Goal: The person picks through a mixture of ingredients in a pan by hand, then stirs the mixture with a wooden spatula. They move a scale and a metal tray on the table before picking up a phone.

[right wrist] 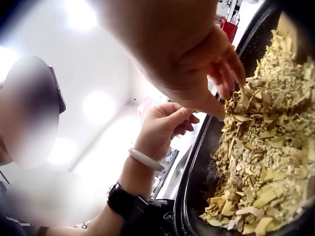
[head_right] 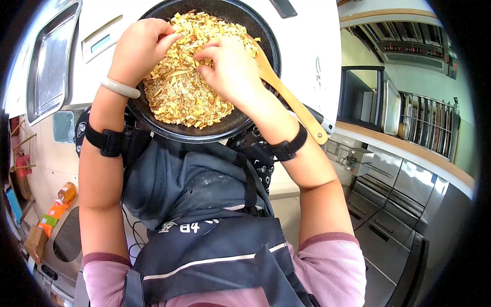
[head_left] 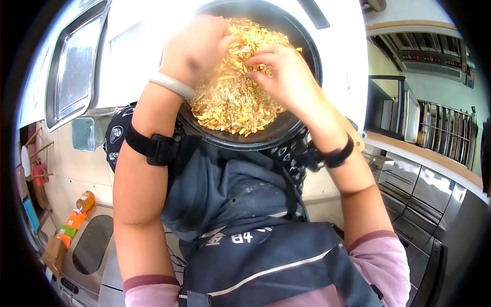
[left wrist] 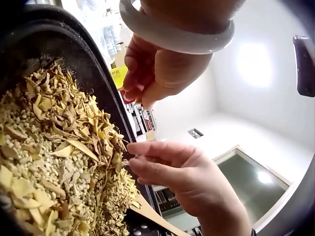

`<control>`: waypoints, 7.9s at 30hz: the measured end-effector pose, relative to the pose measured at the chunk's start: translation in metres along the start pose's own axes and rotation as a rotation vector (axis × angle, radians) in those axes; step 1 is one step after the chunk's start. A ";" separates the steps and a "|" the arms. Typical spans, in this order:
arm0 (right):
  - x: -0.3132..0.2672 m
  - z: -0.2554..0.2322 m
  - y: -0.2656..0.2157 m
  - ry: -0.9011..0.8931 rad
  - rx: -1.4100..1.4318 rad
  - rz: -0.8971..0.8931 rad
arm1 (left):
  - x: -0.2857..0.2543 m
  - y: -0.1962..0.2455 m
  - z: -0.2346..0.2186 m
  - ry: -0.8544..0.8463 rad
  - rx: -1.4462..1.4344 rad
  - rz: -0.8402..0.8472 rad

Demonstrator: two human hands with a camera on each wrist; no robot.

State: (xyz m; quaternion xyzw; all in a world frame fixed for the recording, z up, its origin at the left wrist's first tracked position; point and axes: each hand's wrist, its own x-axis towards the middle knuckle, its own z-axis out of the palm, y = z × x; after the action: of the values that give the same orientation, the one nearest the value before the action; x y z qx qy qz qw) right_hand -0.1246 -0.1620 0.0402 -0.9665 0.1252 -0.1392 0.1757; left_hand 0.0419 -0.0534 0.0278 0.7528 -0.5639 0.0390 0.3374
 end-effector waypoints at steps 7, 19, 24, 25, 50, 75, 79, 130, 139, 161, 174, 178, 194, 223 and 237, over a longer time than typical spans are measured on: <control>0.016 0.031 -0.006 -0.219 -0.171 -0.110 | -0.003 -0.015 0.007 -0.075 0.023 0.002; 0.018 -0.019 -0.005 -0.106 -0.065 -0.024 | -0.004 0.008 0.008 -0.329 -0.231 0.160; 0.016 -0.021 -0.009 -0.129 0.067 0.127 | -0.007 0.014 0.008 -0.249 -0.228 0.186; 0.016 -0.022 -0.010 -0.127 0.194 0.255 | -0.006 0.015 0.008 -0.250 -0.226 0.185; -0.032 0.007 -0.013 -0.567 0.118 0.240 | -0.008 0.004 0.013 0.046 -0.104 0.065; -0.004 -0.028 0.014 -0.095 1.394 0.972 | -0.009 0.046 0.020 0.163 -0.114 0.363; -0.022 -0.020 0.017 -0.185 1.327 1.106 | 0.001 0.045 0.002 0.421 -0.210 0.319; -0.039 -0.011 0.019 -0.347 1.075 0.728 | -0.032 0.033 0.025 -0.495 0.021 0.133; -0.037 -0.012 0.014 -0.193 1.119 0.698 | -0.016 0.025 0.011 -0.315 -0.634 -0.177; -0.023 0.004 -0.009 0.171 2.328 1.062 | -0.011 0.057 0.017 0.153 -0.060 0.401; -0.043 -0.022 -0.007 0.125 1.109 0.595 | -0.020 0.050 0.019 -0.612 -1.186 -0.415; -0.044 -0.030 -0.010 0.060 1.073 0.518 | -0.016 0.046 0.008 -0.748 -1.504 -0.629; -0.060 -0.024 0.023 -0.257 1.623 0.969 | -0.017 0.050 0.003 -0.210 -0.179 0.421; -0.042 0.003 -0.017 0.313 0.766 0.393 | -0.025 0.049 0.022 -0.624 -1.055 -0.520; -0.045 -0.013 -0.022 0.089 0.381 0.466 | -0.018 0.056 0.002 -0.627 -0.823 -0.536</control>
State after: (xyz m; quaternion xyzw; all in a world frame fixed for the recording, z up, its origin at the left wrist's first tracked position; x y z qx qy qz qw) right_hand -0.1666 -0.1329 0.0494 -0.8543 0.3227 -0.1582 0.3755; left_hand -0.0144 -0.0471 0.0441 0.6518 -0.3954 -0.4949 0.4169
